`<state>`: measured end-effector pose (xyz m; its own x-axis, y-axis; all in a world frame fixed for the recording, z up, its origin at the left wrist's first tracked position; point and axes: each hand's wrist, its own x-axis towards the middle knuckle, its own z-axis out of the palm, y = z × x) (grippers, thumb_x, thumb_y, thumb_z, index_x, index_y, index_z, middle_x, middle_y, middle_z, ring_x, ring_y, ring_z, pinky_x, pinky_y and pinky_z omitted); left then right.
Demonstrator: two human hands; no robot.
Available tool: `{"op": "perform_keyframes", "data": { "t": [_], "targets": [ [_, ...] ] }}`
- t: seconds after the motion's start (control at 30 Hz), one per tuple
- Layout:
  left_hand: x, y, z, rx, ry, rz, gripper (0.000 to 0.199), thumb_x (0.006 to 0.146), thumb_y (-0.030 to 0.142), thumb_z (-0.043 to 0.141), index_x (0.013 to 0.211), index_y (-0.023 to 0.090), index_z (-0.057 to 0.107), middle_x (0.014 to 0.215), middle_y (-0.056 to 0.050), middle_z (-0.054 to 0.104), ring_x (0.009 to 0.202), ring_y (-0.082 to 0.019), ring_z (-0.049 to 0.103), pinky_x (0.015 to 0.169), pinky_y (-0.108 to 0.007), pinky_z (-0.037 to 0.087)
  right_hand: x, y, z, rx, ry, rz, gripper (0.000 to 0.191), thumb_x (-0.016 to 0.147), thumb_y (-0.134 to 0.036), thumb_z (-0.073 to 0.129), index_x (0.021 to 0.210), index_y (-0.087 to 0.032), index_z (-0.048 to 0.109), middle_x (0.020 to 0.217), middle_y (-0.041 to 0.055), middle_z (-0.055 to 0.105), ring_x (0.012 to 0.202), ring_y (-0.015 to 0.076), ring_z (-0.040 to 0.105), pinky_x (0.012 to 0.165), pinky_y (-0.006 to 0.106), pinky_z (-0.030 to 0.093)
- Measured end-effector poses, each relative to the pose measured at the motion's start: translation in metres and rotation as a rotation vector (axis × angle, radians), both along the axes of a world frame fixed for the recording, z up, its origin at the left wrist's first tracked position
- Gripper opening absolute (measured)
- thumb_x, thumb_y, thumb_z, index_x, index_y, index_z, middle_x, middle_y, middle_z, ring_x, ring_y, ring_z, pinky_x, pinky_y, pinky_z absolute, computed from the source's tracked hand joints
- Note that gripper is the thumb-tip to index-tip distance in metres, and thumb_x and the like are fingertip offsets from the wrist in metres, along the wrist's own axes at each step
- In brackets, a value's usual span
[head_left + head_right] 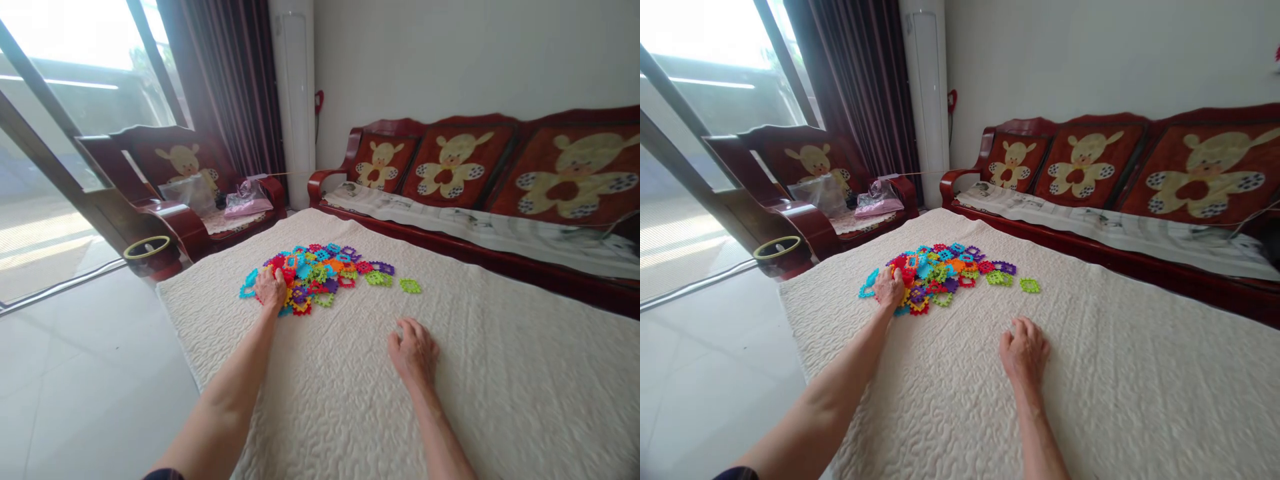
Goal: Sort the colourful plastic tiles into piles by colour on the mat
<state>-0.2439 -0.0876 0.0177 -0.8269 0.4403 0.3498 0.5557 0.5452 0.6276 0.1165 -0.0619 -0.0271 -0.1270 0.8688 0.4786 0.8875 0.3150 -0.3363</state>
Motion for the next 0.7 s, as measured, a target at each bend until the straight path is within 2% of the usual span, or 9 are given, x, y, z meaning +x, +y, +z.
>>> {"op": "perform_keyframes", "data": {
  "t": [0.13, 0.2, 0.27, 0.37, 0.5, 0.57, 0.7],
  "targets": [
    [-0.005, 0.03, 0.005, 0.019, 0.042, -0.125, 0.045, 0.095, 0.037, 0.034, 0.125, 0.019, 0.063, 0.13, -0.014, 0.063, 0.127, -0.027, 0.052, 0.111, -0.046, 0.039, -0.001, -0.001, 0.003, -0.019, 0.01, -0.012, 0.035, 0.087, -0.024, 0.046, 0.112, -0.014, 0.069, 0.127, 0.0143, 0.065, 0.117, 0.0278, 0.056, 0.092, 0.04, 0.038],
    [-0.002, 0.035, 0.007, 0.021, 0.056, -0.18, 0.045, 0.096, 0.037, 0.035, 0.126, 0.019, 0.062, 0.13, -0.013, 0.063, 0.128, -0.027, 0.051, 0.113, -0.045, 0.038, -0.001, -0.002, 0.004, -0.031, 0.008, -0.014, 0.036, 0.087, -0.024, 0.046, 0.112, -0.014, 0.069, 0.127, 0.0143, 0.065, 0.118, 0.0277, 0.055, 0.092, 0.039, 0.038],
    [0.009, 0.028, 0.006, 0.018, 0.065, -0.208, 0.048, 0.096, 0.043, 0.036, 0.131, 0.02, 0.06, 0.138, -0.013, 0.059, 0.133, -0.03, 0.047, 0.114, -0.049, 0.037, -0.001, -0.002, 0.004, -0.035, 0.003, -0.012, 0.036, 0.087, -0.024, 0.045, 0.113, -0.014, 0.068, 0.128, 0.0145, 0.065, 0.118, 0.0277, 0.055, 0.092, 0.04, 0.038],
    [0.035, 0.003, -0.005, -0.062, 0.122, -0.263, 0.059, 0.092, 0.058, 0.043, 0.139, 0.025, 0.056, 0.154, -0.012, 0.044, 0.145, -0.039, 0.031, 0.117, -0.062, 0.029, 0.0, -0.002, 0.003, -0.031, -0.007, -0.008, 0.036, 0.088, -0.025, 0.045, 0.113, -0.014, 0.068, 0.128, 0.0145, 0.065, 0.118, 0.0282, 0.056, 0.093, 0.041, 0.038],
    [0.058, -0.024, -0.023, -0.239, 0.286, -0.451, 0.07, 0.087, 0.066, 0.05, 0.146, 0.029, 0.047, 0.16, -0.012, 0.034, 0.149, -0.041, 0.021, 0.116, -0.066, 0.028, 0.0, -0.001, 0.0, -0.025, -0.01, -0.013, 0.036, 0.088, -0.025, 0.045, 0.114, -0.014, 0.068, 0.128, 0.0142, 0.065, 0.117, 0.0284, 0.057, 0.093, 0.041, 0.038],
    [0.057, -0.022, -0.026, -0.274, 0.325, -0.477, 0.071, 0.085, 0.065, 0.054, 0.147, 0.03, 0.046, 0.161, -0.012, 0.032, 0.149, -0.041, 0.021, 0.116, -0.065, 0.028, 0.0, -0.001, -0.001, -0.019, -0.014, -0.012, 0.036, 0.088, -0.025, 0.045, 0.113, -0.014, 0.068, 0.128, 0.0143, 0.065, 0.117, 0.0284, 0.057, 0.093, 0.041, 0.038],
    [0.041, -0.002, -0.021, -0.253, 0.344, -0.483, 0.068, 0.086, 0.063, 0.054, 0.145, 0.029, 0.048, 0.159, -0.011, 0.036, 0.148, -0.04, 0.024, 0.117, -0.063, 0.03, 0.0, -0.001, 0.0, 0.001, -0.017, -0.011, 0.036, 0.088, -0.026, 0.045, 0.112, -0.014, 0.068, 0.126, 0.0143, 0.066, 0.115, 0.0284, 0.057, 0.092, 0.041, 0.037]
  ]
}}
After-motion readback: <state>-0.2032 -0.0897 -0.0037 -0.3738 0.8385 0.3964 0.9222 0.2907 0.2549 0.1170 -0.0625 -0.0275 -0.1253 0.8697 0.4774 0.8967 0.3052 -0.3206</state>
